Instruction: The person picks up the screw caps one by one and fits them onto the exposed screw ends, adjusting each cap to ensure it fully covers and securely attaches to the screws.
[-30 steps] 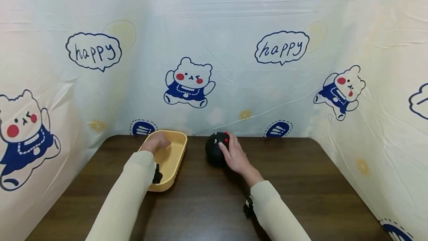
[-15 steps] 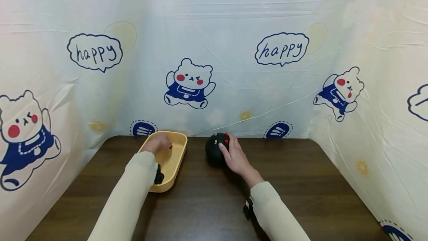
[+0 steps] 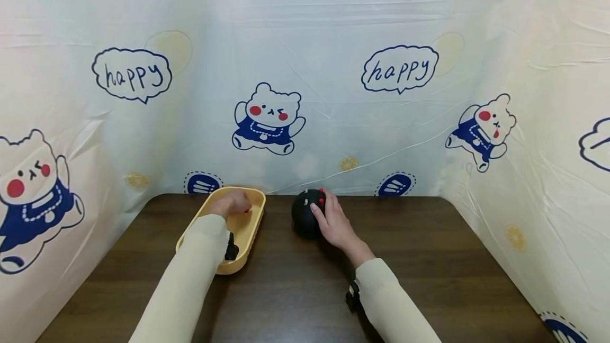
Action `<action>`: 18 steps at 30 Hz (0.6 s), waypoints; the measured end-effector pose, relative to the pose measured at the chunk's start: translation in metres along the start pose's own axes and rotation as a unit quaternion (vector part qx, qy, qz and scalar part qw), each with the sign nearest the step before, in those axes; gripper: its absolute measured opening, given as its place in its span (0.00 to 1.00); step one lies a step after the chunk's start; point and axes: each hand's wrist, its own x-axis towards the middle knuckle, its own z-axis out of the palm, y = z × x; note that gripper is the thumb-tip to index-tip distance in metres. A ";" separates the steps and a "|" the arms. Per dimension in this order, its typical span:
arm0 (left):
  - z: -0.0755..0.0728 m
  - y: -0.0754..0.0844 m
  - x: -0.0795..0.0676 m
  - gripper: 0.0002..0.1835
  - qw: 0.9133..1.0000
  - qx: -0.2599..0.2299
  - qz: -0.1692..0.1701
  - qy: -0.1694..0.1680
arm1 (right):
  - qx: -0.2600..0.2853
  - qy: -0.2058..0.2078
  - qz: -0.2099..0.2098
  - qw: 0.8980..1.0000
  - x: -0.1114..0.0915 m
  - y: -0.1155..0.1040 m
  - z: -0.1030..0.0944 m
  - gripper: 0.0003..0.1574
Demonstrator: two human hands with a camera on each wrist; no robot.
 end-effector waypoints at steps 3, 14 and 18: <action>0.000 0.001 0.001 0.11 1.000 0.009 0.001 0.005 | 0.002 -0.002 0.000 1.000 0.000 -0.001 -0.001 0.45; 0.003 0.004 0.013 0.05 1.000 0.010 0.001 0.002 | 0.002 -0.001 0.007 1.000 0.001 -0.003 -0.001 0.44; 0.004 0.003 0.013 0.03 1.000 0.020 0.011 -0.006 | 0.005 -0.004 0.006 1.000 -0.001 -0.003 -0.001 0.44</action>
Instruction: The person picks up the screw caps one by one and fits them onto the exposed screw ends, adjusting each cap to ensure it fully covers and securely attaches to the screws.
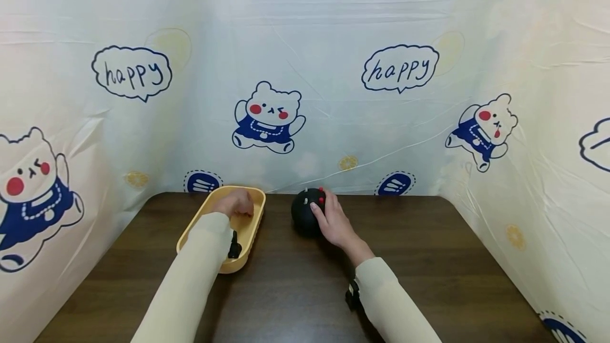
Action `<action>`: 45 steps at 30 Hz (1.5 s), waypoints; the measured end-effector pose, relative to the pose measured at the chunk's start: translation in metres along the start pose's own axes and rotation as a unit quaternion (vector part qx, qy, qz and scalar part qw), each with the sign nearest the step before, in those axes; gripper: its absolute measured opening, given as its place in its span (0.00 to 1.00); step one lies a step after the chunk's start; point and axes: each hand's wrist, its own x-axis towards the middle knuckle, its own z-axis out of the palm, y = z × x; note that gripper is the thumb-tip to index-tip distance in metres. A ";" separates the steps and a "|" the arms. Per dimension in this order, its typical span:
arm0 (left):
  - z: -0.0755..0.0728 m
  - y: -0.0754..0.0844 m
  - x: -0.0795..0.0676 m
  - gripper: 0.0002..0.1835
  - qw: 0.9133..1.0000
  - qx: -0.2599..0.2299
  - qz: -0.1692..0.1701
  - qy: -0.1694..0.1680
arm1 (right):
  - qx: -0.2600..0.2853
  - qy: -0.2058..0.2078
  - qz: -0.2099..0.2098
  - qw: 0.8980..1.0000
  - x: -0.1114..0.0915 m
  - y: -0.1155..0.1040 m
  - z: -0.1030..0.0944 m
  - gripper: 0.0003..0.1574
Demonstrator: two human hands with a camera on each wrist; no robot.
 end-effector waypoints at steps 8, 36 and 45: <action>-0.004 -0.002 -0.006 0.05 0.997 -0.039 0.040 -0.060 | 0.002 0.003 -0.002 1.000 0.001 -0.002 0.000 0.44; -0.012 0.002 -0.025 0.10 0.973 -0.214 0.055 -0.065 | 0.002 0.003 0.000 1.000 0.001 -0.002 0.000 0.44; -0.016 0.007 -0.034 0.13 0.966 -0.235 0.094 -0.045 | 0.000 0.005 -0.002 1.000 0.001 0.001 0.002 0.44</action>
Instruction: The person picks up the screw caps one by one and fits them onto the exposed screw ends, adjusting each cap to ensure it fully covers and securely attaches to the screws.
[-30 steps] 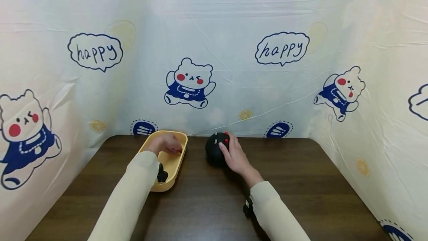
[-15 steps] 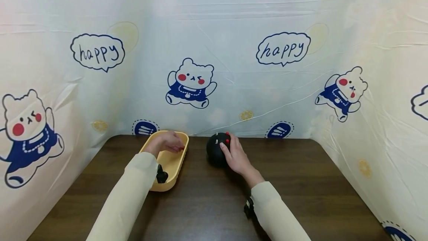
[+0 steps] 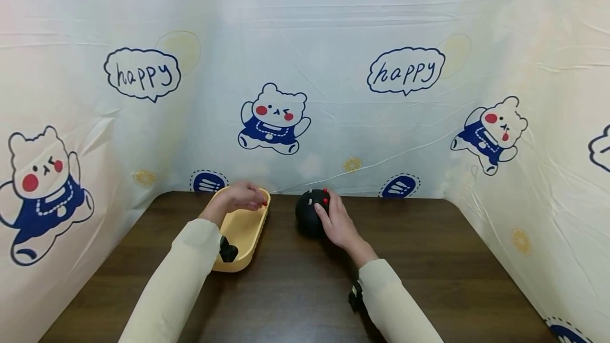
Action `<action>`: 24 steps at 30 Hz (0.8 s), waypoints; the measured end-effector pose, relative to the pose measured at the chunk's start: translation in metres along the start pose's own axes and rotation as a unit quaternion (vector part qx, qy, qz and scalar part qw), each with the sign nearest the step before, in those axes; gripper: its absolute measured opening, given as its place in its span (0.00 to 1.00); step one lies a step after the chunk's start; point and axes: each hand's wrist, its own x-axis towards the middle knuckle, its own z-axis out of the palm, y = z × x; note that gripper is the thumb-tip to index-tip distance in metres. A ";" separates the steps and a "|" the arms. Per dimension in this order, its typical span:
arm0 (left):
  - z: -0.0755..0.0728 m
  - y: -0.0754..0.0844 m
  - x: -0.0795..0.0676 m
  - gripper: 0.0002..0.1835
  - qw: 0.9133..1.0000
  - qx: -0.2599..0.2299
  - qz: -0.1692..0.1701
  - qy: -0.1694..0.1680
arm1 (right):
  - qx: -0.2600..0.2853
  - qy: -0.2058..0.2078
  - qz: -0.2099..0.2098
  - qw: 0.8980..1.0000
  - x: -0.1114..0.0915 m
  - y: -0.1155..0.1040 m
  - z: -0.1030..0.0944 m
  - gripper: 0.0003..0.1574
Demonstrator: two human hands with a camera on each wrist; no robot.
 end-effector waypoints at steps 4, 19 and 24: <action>0.004 0.004 -0.001 0.13 1.000 -0.009 0.016 -0.002 | 0.000 0.000 0.001 1.000 0.000 0.002 0.001 0.44; 0.026 0.023 -0.010 0.12 0.993 -0.045 0.083 0.070 | 0.000 0.006 -0.004 1.000 -0.001 0.002 0.003 0.43; 0.032 0.033 -0.013 0.11 0.991 -0.048 0.080 0.097 | -0.001 0.005 -0.007 1.000 0.000 0.002 0.002 0.44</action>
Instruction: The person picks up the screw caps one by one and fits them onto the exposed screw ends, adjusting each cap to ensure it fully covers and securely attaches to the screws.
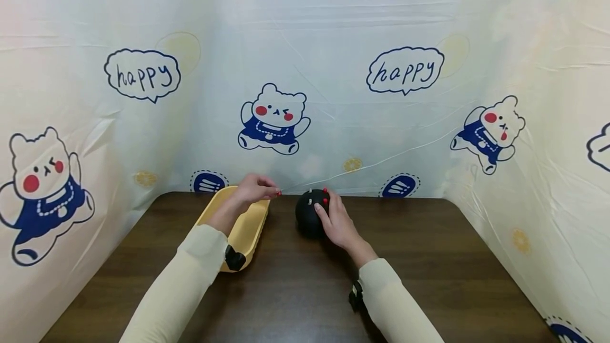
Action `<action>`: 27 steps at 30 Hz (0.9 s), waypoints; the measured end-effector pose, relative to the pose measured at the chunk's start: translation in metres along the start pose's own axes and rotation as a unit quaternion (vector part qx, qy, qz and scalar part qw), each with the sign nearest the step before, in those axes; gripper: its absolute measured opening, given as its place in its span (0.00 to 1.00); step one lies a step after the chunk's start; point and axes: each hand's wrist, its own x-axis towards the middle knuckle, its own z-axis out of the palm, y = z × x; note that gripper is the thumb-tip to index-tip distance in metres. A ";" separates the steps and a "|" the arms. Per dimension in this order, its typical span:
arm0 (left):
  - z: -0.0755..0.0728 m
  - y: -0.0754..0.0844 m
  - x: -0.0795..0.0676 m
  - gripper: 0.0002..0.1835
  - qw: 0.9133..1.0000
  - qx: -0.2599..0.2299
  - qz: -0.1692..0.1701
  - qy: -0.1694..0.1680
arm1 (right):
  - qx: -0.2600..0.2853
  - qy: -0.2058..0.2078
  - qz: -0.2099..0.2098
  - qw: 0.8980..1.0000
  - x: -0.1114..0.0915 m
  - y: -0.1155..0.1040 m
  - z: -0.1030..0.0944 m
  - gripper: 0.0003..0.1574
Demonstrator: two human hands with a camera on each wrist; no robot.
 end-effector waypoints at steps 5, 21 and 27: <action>0.008 0.003 0.002 0.10 1.000 0.000 0.017 0.025 | -0.001 -0.002 0.001 1.000 0.001 -0.001 -0.002 0.44; 0.033 0.002 0.005 0.07 0.990 0.038 0.084 0.110 | -0.002 0.001 -0.001 1.000 0.002 0.000 -0.001 0.43; 0.042 0.003 0.006 0.05 0.982 0.071 0.125 0.125 | 0.004 -0.003 0.007 1.000 -0.001 -0.002 -0.001 0.44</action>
